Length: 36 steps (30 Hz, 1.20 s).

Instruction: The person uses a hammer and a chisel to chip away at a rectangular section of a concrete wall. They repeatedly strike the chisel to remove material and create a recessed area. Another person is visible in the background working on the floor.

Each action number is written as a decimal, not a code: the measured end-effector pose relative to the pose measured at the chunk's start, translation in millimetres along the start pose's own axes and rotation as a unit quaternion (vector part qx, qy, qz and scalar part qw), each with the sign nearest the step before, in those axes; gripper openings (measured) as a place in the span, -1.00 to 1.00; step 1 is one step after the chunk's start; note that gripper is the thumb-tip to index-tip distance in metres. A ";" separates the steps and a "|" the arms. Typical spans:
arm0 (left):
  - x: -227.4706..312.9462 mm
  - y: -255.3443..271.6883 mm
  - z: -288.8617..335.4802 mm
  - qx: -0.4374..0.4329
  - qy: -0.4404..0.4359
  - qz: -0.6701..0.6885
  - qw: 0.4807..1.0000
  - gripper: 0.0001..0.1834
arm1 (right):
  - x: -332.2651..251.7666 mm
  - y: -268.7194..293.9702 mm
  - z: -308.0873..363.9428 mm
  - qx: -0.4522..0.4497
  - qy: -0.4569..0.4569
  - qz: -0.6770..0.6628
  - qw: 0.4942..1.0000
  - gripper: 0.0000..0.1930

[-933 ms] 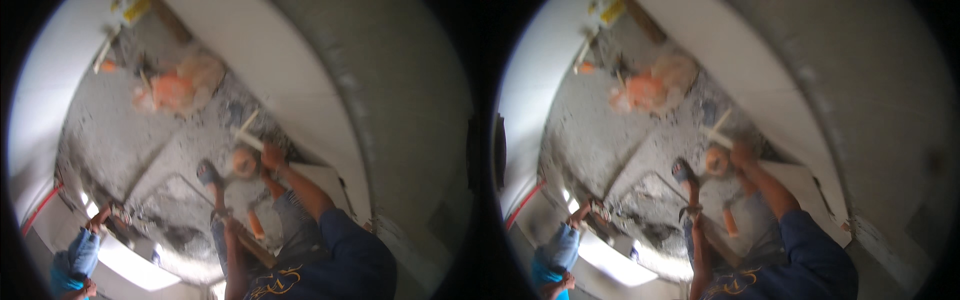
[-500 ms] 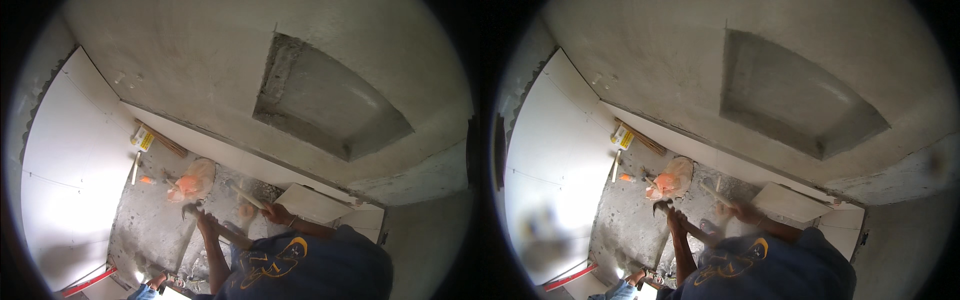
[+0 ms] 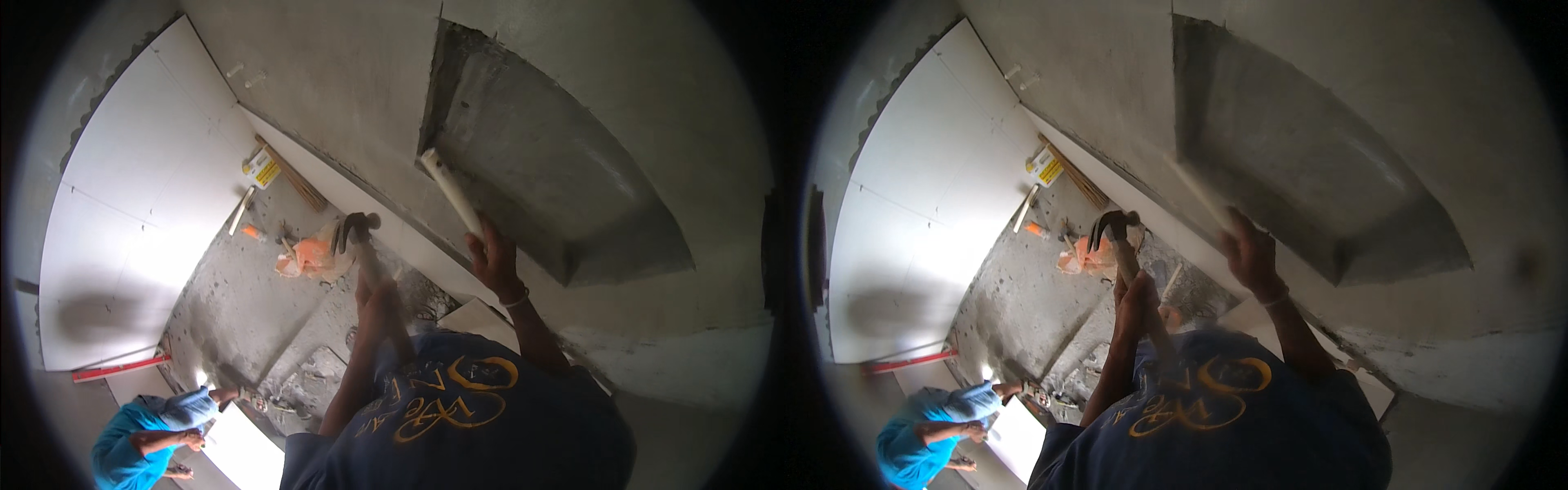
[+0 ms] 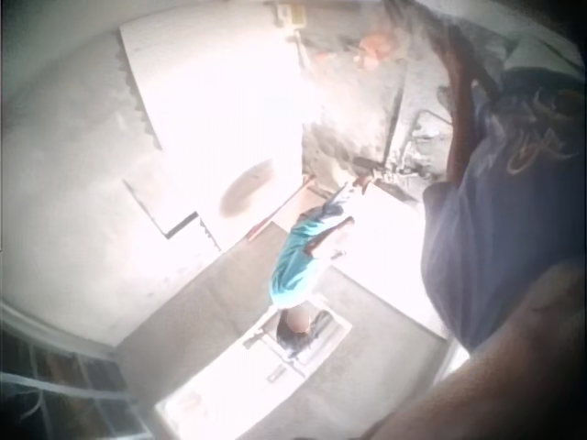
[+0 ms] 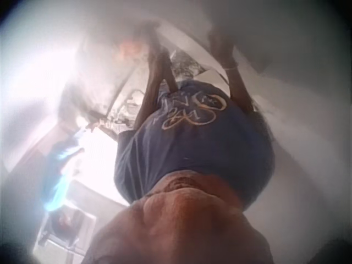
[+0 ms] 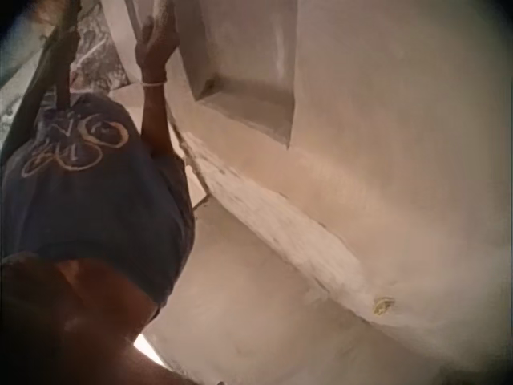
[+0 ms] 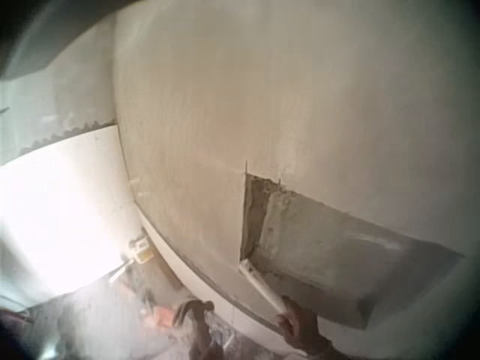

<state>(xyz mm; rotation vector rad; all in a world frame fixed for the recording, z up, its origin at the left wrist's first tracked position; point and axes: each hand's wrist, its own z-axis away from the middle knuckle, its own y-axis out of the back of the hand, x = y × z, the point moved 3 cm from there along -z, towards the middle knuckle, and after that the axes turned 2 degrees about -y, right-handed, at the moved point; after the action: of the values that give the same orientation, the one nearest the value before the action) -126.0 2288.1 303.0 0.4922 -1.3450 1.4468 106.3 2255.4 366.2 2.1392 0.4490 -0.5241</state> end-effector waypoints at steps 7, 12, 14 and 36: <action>36.7 -47.3 -19.4 -0.026 -0.127 -0.026 0.991 -0.50 | 26.9 -0.2 -29.0 0.010 0.034 0.003 0.999 -0.60; 52.8 -67.9 -36.4 -0.144 -0.203 0.035 0.968 -0.31 | 25.0 -12.1 -58.2 0.068 0.013 -0.093 0.993 -0.65; 42.9 -64.3 -36.5 -0.156 -0.154 -0.017 0.976 -0.30 | 24.9 -18.7 -62.8 0.084 -0.038 -0.144 0.985 -0.67; 63.9 -65.2 -68.6 -0.181 -0.275 -0.101 0.939 -0.42 | 19.7 -26.7 -108.0 0.087 -0.172 -0.195 0.962 -0.68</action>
<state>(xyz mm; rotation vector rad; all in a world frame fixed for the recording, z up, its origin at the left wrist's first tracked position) -69.3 2363.4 367.5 0.7990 -1.8938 0.8857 132.0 2361.2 396.3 2.0696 0.6470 -1.1763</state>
